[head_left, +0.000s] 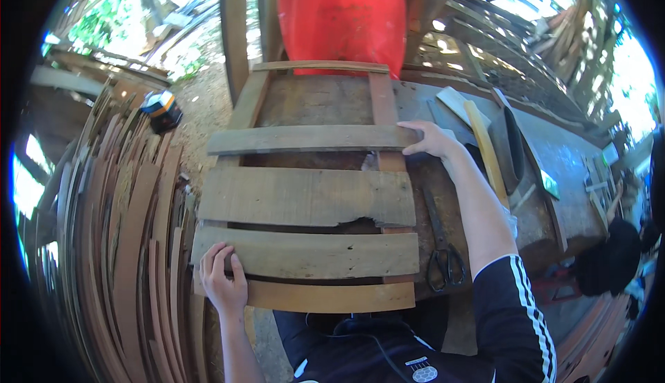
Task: Trim and mark a piece of wood using large shears at a workbench.
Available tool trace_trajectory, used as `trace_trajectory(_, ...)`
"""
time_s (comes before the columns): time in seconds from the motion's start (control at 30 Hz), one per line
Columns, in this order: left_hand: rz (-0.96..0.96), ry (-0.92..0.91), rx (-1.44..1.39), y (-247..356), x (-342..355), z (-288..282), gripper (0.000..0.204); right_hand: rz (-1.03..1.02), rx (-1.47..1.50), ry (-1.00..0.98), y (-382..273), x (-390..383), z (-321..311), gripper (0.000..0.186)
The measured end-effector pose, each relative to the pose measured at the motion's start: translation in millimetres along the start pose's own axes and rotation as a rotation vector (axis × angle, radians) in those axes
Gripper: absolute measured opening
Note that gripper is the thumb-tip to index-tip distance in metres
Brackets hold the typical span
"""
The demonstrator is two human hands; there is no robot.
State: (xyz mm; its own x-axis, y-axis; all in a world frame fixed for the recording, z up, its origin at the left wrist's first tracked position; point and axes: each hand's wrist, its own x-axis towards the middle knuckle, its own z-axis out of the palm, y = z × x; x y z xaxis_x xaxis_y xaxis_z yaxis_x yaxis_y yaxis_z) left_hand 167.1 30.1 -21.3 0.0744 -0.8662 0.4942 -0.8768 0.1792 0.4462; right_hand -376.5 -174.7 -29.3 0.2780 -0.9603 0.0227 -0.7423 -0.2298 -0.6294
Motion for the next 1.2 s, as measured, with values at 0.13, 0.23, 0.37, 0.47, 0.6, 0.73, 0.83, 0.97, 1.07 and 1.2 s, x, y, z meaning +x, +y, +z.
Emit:
trace_trajectory(0.13, 0.001, 0.020, 0.001, 3.4, 3.6, -1.6, 0.015, 0.022, -0.017, 0.093, 9.1, 11.7, 4.7, 0.083)
trace_trajectory(0.23, -0.015, 0.032, -0.004, -0.1, 1.8, -1.6, 0.014, 0.056, -0.114, 0.184, 3.5, 26.3, 16.3, 0.085)
trace_trajectory(0.37, -0.039, 0.048, -0.025, -3.3, -2.2, -0.4, 0.014, 0.094, -0.271, 0.313, -23.0, 33.2, 38.2, 0.087)
trace_trajectory(0.47, -0.037, 0.056, -0.018, -4.4, -2.9, -1.8, 0.014, 0.127, -0.415, 0.378, -59.4, 28.2, 59.7, 0.086)
trace_trajectory(0.6, -0.046, 0.052, -0.017, -0.1, -2.0, -2.7, 0.013, 0.030, -0.391, 0.350, -61.2, 25.5, 62.0, 0.079)
trace_trajectory(0.73, -0.047, 0.050, -0.003, 2.0, -2.8, -2.5, 0.013, -0.027, -0.298, 0.255, -49.1, 26.0, 63.1, 0.081)
trace_trajectory(0.83, -0.047, 0.055, 0.009, 4.7, -1.1, -2.3, 0.013, -0.087, -0.267, 0.236, -63.1, 29.2, 75.8, 0.081)
trace_trajectory(0.97, -0.044, 0.050, 0.023, 7.3, 0.5, -1.2, 0.014, -0.151, -0.172, 0.207, -81.8, 42.9, 91.3, 0.078)
trace_trajectory(1.07, -0.056, 0.040, 0.020, 5.2, -1.7, -3.3, 0.014, -0.163, -0.123, 0.194, -104.2, 53.8, 110.8, 0.078)
trace_trajectory(1.2, -0.042, 0.040, 0.025, 5.3, -0.3, -0.9, 0.014, -0.212, -0.099, 0.192, -107.9, 62.3, 110.8, 0.079)
